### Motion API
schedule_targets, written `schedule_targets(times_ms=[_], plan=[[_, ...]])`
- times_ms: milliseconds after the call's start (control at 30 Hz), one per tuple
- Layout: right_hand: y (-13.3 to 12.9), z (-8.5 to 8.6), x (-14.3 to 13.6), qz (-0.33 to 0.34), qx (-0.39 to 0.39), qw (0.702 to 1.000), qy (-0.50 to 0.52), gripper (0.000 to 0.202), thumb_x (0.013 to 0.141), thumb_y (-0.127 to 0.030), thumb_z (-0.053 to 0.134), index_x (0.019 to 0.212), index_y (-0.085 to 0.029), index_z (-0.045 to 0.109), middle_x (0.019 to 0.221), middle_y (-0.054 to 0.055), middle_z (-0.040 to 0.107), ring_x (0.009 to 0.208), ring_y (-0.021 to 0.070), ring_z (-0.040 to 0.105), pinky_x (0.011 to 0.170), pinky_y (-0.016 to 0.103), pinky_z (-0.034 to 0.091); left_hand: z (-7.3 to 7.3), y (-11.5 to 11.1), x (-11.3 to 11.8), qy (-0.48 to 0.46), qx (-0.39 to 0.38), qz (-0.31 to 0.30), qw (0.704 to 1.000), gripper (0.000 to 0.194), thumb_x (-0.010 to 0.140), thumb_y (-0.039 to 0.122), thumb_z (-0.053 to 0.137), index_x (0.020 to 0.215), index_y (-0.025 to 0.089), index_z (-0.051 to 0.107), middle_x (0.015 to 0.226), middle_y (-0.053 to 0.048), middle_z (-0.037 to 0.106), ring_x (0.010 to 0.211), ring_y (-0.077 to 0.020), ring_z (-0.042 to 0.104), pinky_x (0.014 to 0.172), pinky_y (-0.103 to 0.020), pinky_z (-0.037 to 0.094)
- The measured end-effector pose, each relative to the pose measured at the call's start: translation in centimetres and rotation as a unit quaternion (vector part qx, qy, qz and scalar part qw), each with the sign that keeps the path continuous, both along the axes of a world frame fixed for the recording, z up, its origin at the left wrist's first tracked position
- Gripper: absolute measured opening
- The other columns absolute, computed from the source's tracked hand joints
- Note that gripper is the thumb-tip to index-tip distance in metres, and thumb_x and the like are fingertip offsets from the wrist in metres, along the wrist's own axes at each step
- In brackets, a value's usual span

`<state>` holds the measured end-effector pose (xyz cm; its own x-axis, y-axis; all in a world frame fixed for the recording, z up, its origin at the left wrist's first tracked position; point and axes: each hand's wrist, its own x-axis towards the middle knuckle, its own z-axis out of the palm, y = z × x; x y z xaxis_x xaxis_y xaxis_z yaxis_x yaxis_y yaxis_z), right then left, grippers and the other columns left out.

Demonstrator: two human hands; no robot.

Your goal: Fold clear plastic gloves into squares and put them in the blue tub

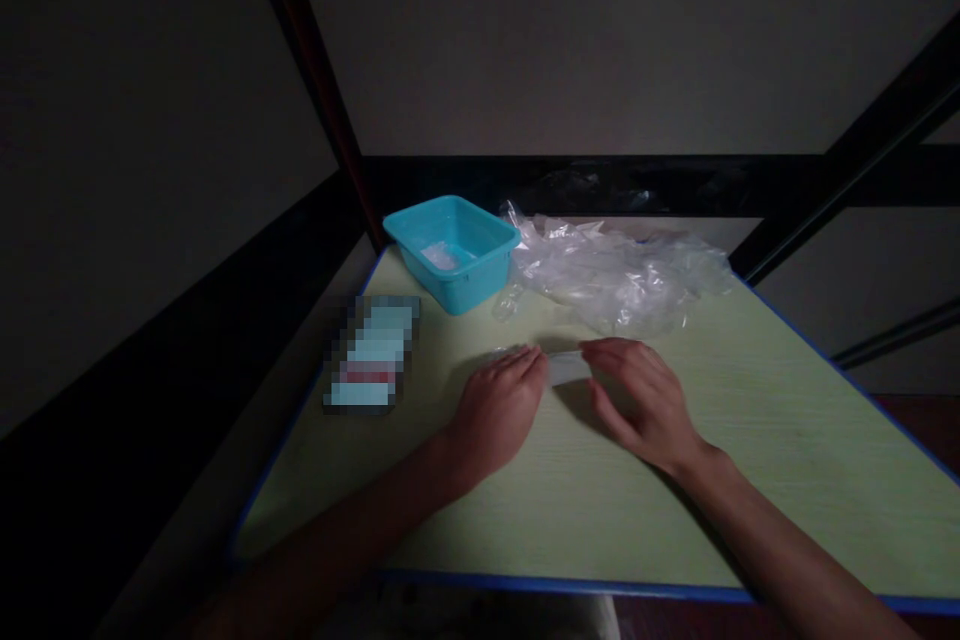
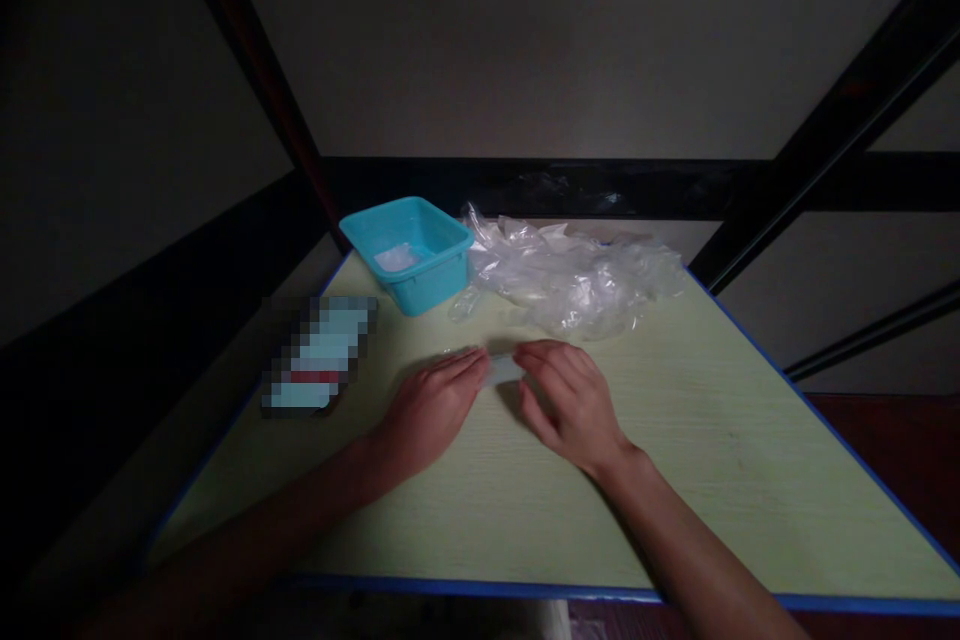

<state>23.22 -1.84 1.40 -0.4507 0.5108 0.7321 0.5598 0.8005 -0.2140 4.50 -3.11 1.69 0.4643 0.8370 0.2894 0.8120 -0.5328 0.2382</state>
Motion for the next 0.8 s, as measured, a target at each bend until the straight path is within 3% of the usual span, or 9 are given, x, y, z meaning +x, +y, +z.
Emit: schedule_targets(times_ms=[100, 167, 233, 333, 400, 500, 567, 667, 800], plan=[[0.3, 0.3, 0.3, -0.051, -0.110, 0.982, 0.144, 0.024, 0.086, -0.027, 0.047, 0.106, -0.022, 0.059, 0.102, 0.010, 0.067, 0.095, 0.0252, 0.061, 0.080, 0.042, 0.049, 2.0, 0.2, -0.5, -0.165, -0.115, 0.017, 0.980, 0.027, 0.088, 0.018, 0.038, 0.092, 0.012, 0.065, 0.096, -0.010, 0.070, 0.091, -0.0223, 0.065, 0.081, -0.034, 0.051], [0.9, 0.5, 0.1, -0.043, -0.224, 0.945, 0.233, 0.026, 0.088, -0.036, 0.044, 0.103, -0.022, 0.060, 0.104, 0.010, 0.067, 0.098, 0.0246, 0.061, 0.083, 0.042, 0.049, 3.1, 0.7, -1.0, -0.286, -0.228, 0.030, 0.930, 0.034, 0.088, 0.029, 0.039, 0.069, 0.013, 0.062, 0.071, -0.006, 0.067, 0.073, -0.0213, 0.065, 0.068, -0.032, 0.051], [1.7, 0.6, -0.4, 0.012, -0.358, 0.886, 0.294, 0.034, 0.089, -0.044, 0.039, 0.100, -0.021, 0.060, 0.103, 0.010, 0.068, 0.097, 0.0238, 0.063, 0.082, 0.041, 0.051, 3.8, 1.4, -1.4, -0.417, -0.340, 0.033, 0.842, 0.032, 0.085, 0.034, 0.045, 0.066, 0.012, 0.060, 0.064, -0.004, 0.064, 0.068, -0.0191, 0.064, 0.065, -0.030, 0.051], [2.6, 0.9, -1.7, 0.099, -0.544, 0.770, 0.318, 0.052, 0.091, -0.051, 0.021, 0.098, -0.017, 0.061, 0.094, 0.013, 0.070, 0.089, 0.0231, 0.067, 0.077, 0.040, 0.053, 3.8, 2.3, -1.7, -0.555, -0.454, 0.039, 0.696, 0.024, 0.083, 0.030, 0.050, 0.079, 0.011, 0.062, 0.077, -0.008, 0.068, 0.076, -0.0192, 0.065, 0.071, -0.031, 0.051], [2.8, 1.0, -2.7, 0.137, -0.623, 0.705, 0.309, 0.064, 0.092, -0.050, 0.009, 0.099, -0.014, 0.061, 0.090, 0.014, 0.070, 0.088, 0.0233, 0.067, 0.076, 0.041, 0.053, 3.2, 2.6, -1.6, -0.584, -0.500, 0.056, 0.637, 0.025, 0.085, 0.029, 0.046, 0.087, 0.010, 0.063, 0.086, -0.012, 0.069, 0.082, -0.0205, 0.066, 0.074, -0.032, 0.051], [2.3, 0.7, -3.7, 0.176, -0.677, 0.638, 0.322, 0.068, 0.092, -0.048, 0.005, 0.099, -0.012, 0.062, 0.089, 0.015, 0.070, 0.088, 0.0233, 0.067, 0.075, 0.040, 0.054, 1.9, 2.5, -1.3, -0.598, -0.547, 0.081, 0.580, 0.032, 0.090, 0.028, 0.036, 0.098, 0.009, 0.062, 0.099, -0.014, 0.068, 0.089, -0.0210, 0.066, 0.081, -0.034, 0.050], [2.0, 0.2, -4.0, 0.184, -0.684, 0.611, 0.354, 0.051, 0.091, -0.045, 0.023, 0.095, -0.014, 0.063, 0.089, 0.013, 0.071, 0.083, 0.0215, 0.067, 0.074, 0.037, 0.054, 1.1, 2.4, -1.1, -0.607, -0.568, 0.081, 0.551, 0.036, 0.092, 0.027, 0.031, 0.103, 0.008, 0.060, 0.105, -0.015, 0.066, 0.093, -0.0206, 0.065, 0.086, -0.034, 0.048], [1.5, -0.4, -4.1, 0.180, -0.674, 0.592, 0.403, 0.019, 0.079, -0.031, 0.058, 0.087, -0.016, 0.065, 0.085, 0.007, 0.071, 0.073, 0.0162, 0.067, 0.072, 0.029, 0.054, -0.2, 2.3, -0.9, -0.627, -0.567, 0.080, 0.528, 0.036, 0.092, 0.026, 0.031, 0.107, 0.008, 0.058, 0.110, -0.015, 0.064, 0.096, -0.0198, 0.063, 0.089, -0.032, 0.046], [1.3, -0.4, -4.2, 0.175, -0.678, 0.575, 0.424, 0.019, 0.067, -0.022, 0.072, 0.085, -0.017, 0.067, 0.077, 0.001, 0.071, 0.066, 0.0105, 0.064, 0.070, 0.021, 0.052, -1.7, 2.7, -0.9, -0.659, -0.571, 0.060, 0.487, 0.029, 0.089, 0.025, 0.038, 0.098, 0.010, 0.062, 0.098, -0.011, 0.067, 0.084, -0.0182, 0.064, 0.083, -0.030, 0.047]])
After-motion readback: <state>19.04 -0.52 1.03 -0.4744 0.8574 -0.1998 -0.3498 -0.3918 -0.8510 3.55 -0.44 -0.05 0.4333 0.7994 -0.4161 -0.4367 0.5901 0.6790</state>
